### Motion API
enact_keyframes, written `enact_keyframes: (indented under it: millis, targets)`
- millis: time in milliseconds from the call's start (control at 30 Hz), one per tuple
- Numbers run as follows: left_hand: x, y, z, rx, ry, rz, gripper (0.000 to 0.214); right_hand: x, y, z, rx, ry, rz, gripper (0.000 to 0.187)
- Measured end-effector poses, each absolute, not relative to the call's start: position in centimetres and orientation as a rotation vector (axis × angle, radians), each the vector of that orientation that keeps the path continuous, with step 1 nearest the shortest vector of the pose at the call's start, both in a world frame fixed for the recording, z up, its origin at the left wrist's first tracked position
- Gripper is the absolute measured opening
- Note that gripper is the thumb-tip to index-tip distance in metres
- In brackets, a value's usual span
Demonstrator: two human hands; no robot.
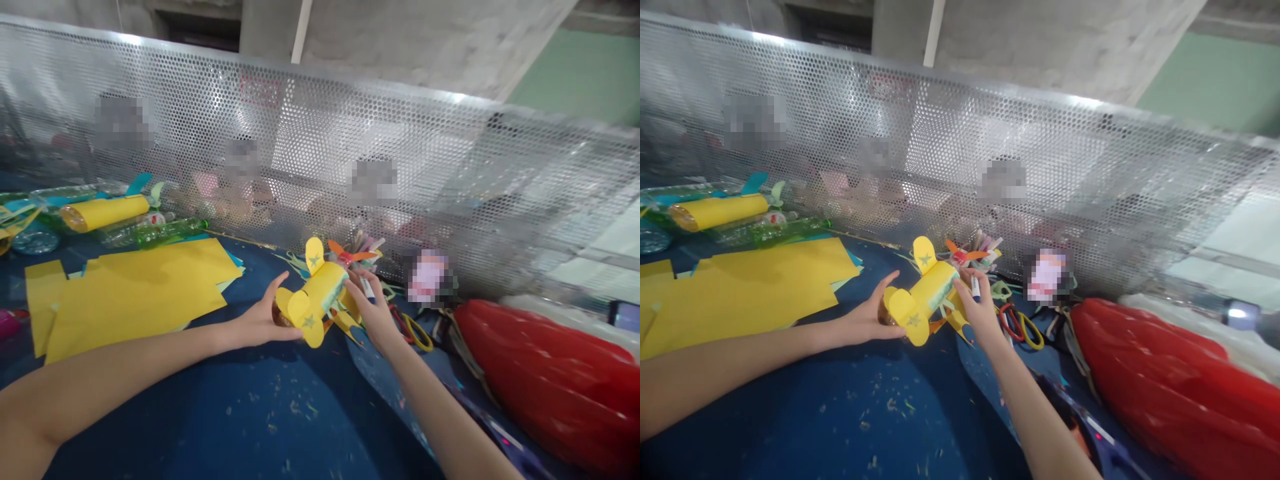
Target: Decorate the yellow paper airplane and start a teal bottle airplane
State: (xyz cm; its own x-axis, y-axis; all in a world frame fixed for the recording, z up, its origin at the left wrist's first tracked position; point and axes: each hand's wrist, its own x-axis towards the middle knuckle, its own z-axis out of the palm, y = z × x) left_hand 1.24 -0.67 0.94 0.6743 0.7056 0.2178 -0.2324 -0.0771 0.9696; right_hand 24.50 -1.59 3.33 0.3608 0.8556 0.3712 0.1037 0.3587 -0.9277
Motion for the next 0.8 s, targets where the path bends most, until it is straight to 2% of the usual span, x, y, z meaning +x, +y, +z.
enact_keyframes:
  millis: [200,433,533,700,800]
  targets:
    - [1.0,-0.8,0.7,1.566,0.481,0.925,0.113,24.7,-1.5,3.1,-1.151,-1.111,0.573,0.036]
    - [1.3,0.0,-0.1,1.514,0.500,1.005,0.105,24.7,-1.5,3.4,-1.149,-1.066,0.587,0.035]
    - [1.5,0.4,-0.3,1.346,0.489,1.024,0.092,25.0,-1.3,3.4,-1.143,-1.028,0.609,0.032]
    - [1.5,1.2,-0.8,1.223,0.473,1.080,0.054,25.6,-1.1,3.3,-1.127,-0.916,0.716,0.035]
    - [1.4,1.8,-1.2,1.189,0.481,1.137,0.043,25.6,-1.2,3.2,-1.126,-0.949,0.814,0.039]
